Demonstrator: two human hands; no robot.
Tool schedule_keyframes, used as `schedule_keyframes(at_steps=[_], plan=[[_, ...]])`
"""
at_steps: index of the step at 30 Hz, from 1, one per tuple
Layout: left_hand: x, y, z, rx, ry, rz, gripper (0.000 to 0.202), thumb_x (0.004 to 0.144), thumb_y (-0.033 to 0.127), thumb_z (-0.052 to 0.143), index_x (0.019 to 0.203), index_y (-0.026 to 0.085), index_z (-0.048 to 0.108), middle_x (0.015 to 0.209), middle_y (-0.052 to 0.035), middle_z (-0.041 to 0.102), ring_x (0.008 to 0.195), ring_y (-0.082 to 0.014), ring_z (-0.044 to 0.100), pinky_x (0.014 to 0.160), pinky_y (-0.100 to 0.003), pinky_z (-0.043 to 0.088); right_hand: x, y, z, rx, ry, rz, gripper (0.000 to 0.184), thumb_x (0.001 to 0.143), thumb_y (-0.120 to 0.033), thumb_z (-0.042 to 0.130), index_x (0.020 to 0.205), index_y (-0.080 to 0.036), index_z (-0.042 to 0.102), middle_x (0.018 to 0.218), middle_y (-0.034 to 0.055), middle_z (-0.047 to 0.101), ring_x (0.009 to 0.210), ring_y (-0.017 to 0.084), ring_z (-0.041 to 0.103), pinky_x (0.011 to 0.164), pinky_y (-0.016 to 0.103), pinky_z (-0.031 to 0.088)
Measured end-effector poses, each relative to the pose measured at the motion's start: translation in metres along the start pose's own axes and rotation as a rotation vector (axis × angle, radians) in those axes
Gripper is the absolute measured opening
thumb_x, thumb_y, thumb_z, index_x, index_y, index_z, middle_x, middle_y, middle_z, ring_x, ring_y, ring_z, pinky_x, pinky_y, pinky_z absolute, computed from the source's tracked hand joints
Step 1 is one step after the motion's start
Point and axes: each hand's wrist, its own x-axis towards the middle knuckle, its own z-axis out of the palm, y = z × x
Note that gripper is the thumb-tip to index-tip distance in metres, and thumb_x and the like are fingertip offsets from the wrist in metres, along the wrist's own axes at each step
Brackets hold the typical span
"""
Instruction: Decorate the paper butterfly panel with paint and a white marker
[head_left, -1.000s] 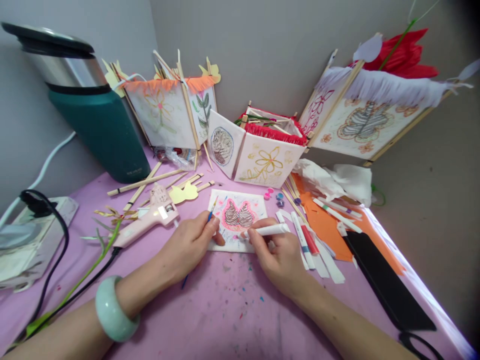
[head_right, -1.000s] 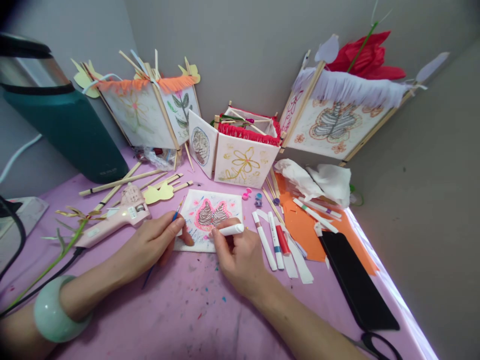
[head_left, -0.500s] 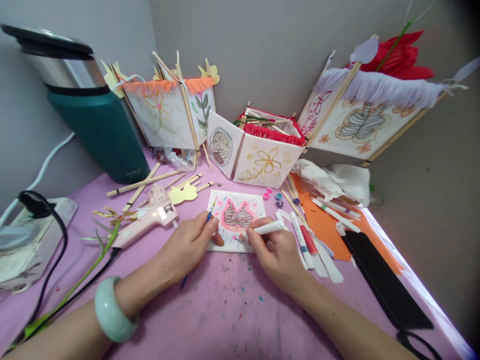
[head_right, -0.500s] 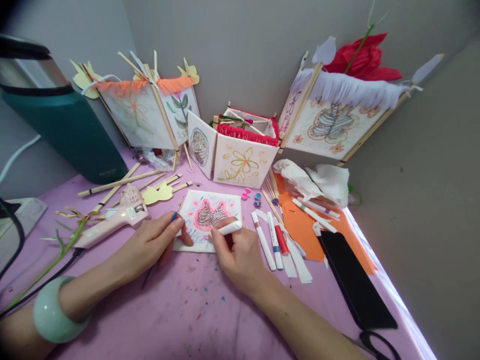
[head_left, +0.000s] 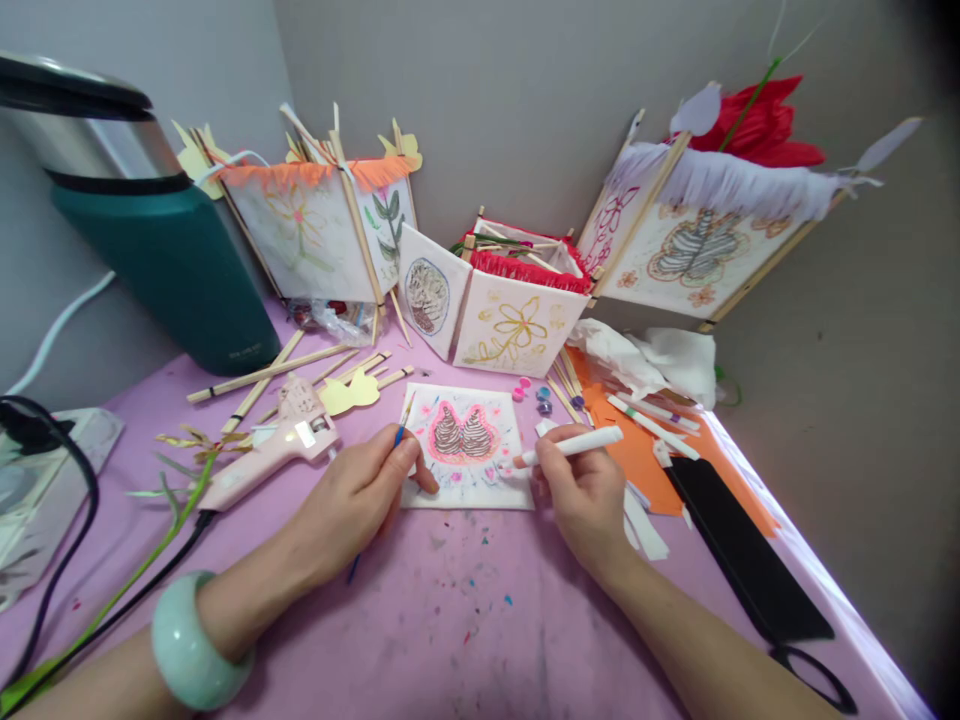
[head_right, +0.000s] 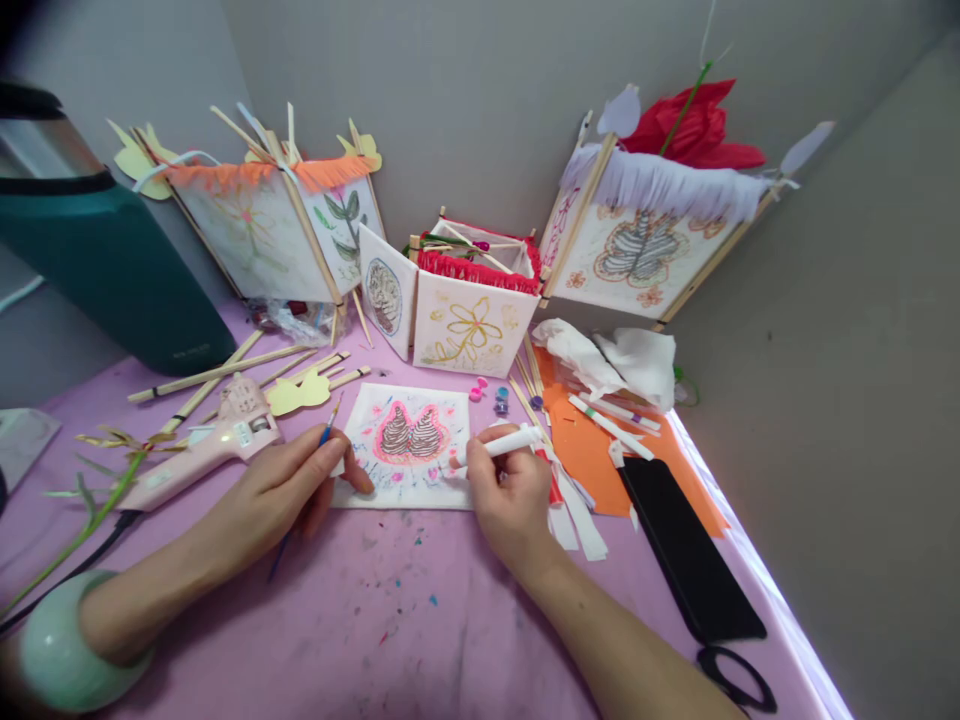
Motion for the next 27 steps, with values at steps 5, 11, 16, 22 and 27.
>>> schedule_keyframes(at_steps=[5, 11, 16, 22, 27], plan=[[0.001, -0.003, 0.002, 0.04, -0.056, 0.02, 0.041, 0.094, 0.045, 0.03, 0.083, 0.021, 0.061, 0.037, 0.0063, 0.047, 0.04, -0.0146, 0.046, 0.052, -0.027, 0.035, -0.002, -0.001, 0.004, -0.109, -0.066, -0.077, 0.016, 0.087, -0.028, 0.054, 0.073, -0.019, 0.055, 0.064, 0.0014, 0.066, 0.044, 0.009, 0.05, 0.041, 0.022, 0.038], [0.004, -0.007, 0.003, 0.046, -0.052, 0.028, 0.039, 0.093, 0.045, 0.031, 0.08, 0.022, 0.061, 0.036, 0.0069, 0.046, 0.038, -0.0143, 0.045, 0.052, -0.027, 0.035, -0.002, -0.001, 0.005, -0.167, -0.065, -0.109, 0.016, 0.086, -0.027, 0.054, 0.073, -0.019, 0.057, 0.065, 0.0011, 0.065, 0.048, 0.011, 0.054, 0.045, 0.023, 0.042], [0.004, -0.007, 0.004, 0.053, -0.043, 0.035, 0.04, 0.093, 0.045, 0.031, 0.081, 0.022, 0.061, 0.036, 0.0071, 0.045, 0.039, -0.0142, 0.044, 0.052, -0.027, 0.036, -0.003, 0.004, 0.007, -0.198, -0.085, -0.133, 0.017, 0.087, -0.028, 0.054, 0.072, -0.02, 0.055, 0.066, 0.0009, 0.063, 0.056, 0.013, 0.058, 0.051, 0.025, 0.046], [0.004, -0.007, 0.004, 0.074, -0.056, 0.021, 0.042, 0.094, 0.046, 0.029, 0.083, 0.022, 0.062, 0.036, 0.0068, 0.045, 0.04, -0.0146, 0.045, 0.054, -0.027, 0.035, -0.002, 0.0, 0.008, -0.285, -0.129, -0.175, 0.017, 0.087, -0.029, 0.052, 0.073, -0.02, 0.054, 0.062, -0.0003, 0.059, 0.051, 0.012, 0.055, 0.046, 0.024, 0.041], [0.004, -0.006, 0.004, 0.056, -0.058, 0.007, 0.041, 0.094, 0.045, 0.03, 0.083, 0.021, 0.062, 0.036, 0.0065, 0.046, 0.04, -0.0146, 0.045, 0.053, -0.027, 0.034, -0.003, -0.007, 0.01, -0.368, -0.155, -0.257, 0.014, 0.087, -0.025, 0.051, 0.074, -0.019, 0.053, 0.056, -0.0021, 0.056, 0.045, 0.01, 0.049, 0.046, 0.024, 0.038]])
